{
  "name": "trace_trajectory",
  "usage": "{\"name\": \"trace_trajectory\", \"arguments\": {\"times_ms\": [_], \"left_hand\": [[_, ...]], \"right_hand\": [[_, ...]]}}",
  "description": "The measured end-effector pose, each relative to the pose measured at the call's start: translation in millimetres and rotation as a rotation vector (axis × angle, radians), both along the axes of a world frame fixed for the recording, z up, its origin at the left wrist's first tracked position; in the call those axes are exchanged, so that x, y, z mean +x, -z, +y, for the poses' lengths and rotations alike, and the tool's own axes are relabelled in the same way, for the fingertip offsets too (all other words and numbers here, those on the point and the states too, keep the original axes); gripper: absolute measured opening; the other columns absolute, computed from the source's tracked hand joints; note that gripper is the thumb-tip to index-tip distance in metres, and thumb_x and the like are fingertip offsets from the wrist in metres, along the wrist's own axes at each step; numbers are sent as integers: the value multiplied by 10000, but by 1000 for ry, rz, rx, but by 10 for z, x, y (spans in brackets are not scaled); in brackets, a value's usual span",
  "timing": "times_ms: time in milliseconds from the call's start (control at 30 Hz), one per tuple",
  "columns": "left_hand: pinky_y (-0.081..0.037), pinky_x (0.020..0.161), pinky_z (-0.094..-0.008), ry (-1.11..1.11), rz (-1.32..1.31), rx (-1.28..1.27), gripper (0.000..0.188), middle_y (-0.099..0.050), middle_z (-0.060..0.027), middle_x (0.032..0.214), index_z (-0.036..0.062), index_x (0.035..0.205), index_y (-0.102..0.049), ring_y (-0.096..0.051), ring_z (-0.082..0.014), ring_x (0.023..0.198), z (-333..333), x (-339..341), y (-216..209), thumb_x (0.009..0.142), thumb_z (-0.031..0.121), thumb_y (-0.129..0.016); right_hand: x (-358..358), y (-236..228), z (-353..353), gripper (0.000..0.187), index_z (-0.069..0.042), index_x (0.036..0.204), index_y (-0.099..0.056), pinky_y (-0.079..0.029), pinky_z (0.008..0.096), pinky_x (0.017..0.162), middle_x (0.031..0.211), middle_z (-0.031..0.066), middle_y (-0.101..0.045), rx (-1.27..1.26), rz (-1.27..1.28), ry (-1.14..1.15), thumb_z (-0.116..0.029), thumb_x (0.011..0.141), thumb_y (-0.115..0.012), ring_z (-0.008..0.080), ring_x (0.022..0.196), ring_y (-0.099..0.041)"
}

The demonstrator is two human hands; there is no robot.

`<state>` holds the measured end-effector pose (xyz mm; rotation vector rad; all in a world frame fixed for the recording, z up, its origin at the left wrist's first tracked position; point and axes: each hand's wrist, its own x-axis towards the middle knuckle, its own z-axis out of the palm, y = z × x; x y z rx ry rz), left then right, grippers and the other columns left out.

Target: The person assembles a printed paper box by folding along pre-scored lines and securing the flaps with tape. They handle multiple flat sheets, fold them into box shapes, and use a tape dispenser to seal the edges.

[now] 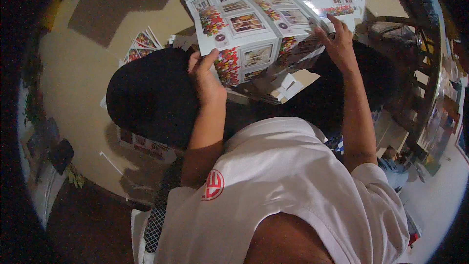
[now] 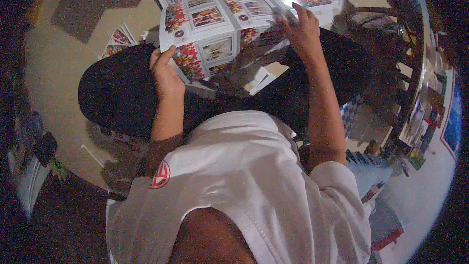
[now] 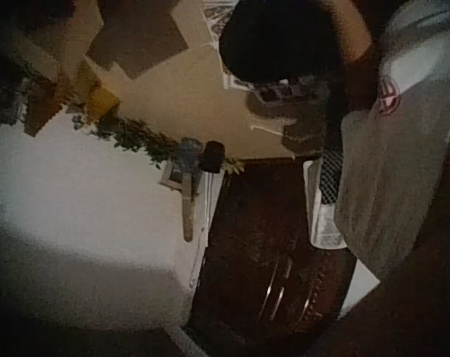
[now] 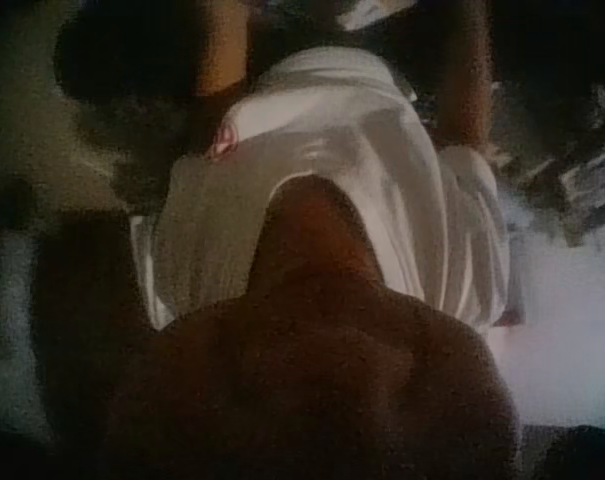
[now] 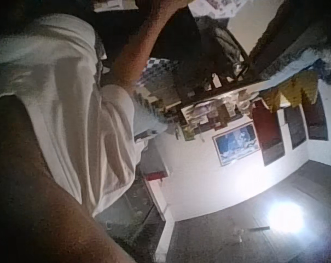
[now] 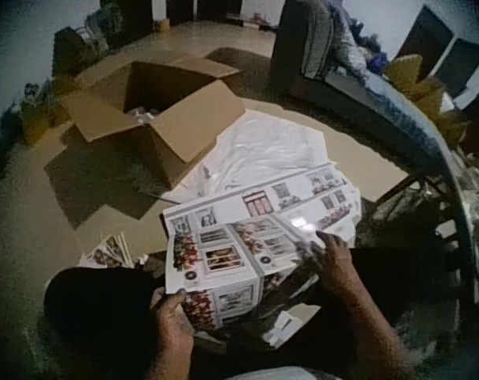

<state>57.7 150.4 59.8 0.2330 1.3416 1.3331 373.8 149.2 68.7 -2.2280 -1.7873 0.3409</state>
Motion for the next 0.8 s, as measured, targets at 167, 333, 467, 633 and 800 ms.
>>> {"name": "trace_trajectory", "arguments": {"times_ms": [167,333,467,633,800], "left_hand": [[-402,858,-341,-21,-15,39,282,-600,-89,919,14,935,-546,-563,-210,892,8,1,50,689,31,-683],[-397,891,-359,-29,-19,16,321,-601,-105,965,1,989,-540,-567,-227,933,15,-4,41,699,36,-674],[-389,911,-370,28,-72,25,272,-600,-87,996,17,972,-557,-560,-226,968,-16,-72,81,717,43,-646],[-364,941,-358,53,-42,16,245,-589,-74,1027,46,986,-553,-545,-217,1006,-21,-57,124,748,51,-610],[-347,977,-375,41,-15,-24,357,-555,-103,1109,20,1104,-501,-519,-224,1064,-121,-104,233,763,53,-601]], "right_hand": [[319,230,-45,550,4,1271,-489,-413,322,899,1059,73,-597,-160,891,301,-375,891,-607,173,1007,-537],[316,167,-75,433,-27,1225,-539,-427,283,855,1057,47,-588,-82,1186,499,-309,902,-603,158,966,-542],[377,125,-74,389,-23,1180,-560,-433,275,831,1030,30,-587,-111,1343,440,-298,907,-597,131,929,-546],[504,374,-12,306,-38,1010,-629,-400,242,647,821,-8,-589,-117,1246,496,-311,873,-641,103,731,-499],[446,250,184,272,-51,915,-643,-385,227,634,757,-24,-570,-28,1204,347,-319,866,-653,85,680,-477]]}}
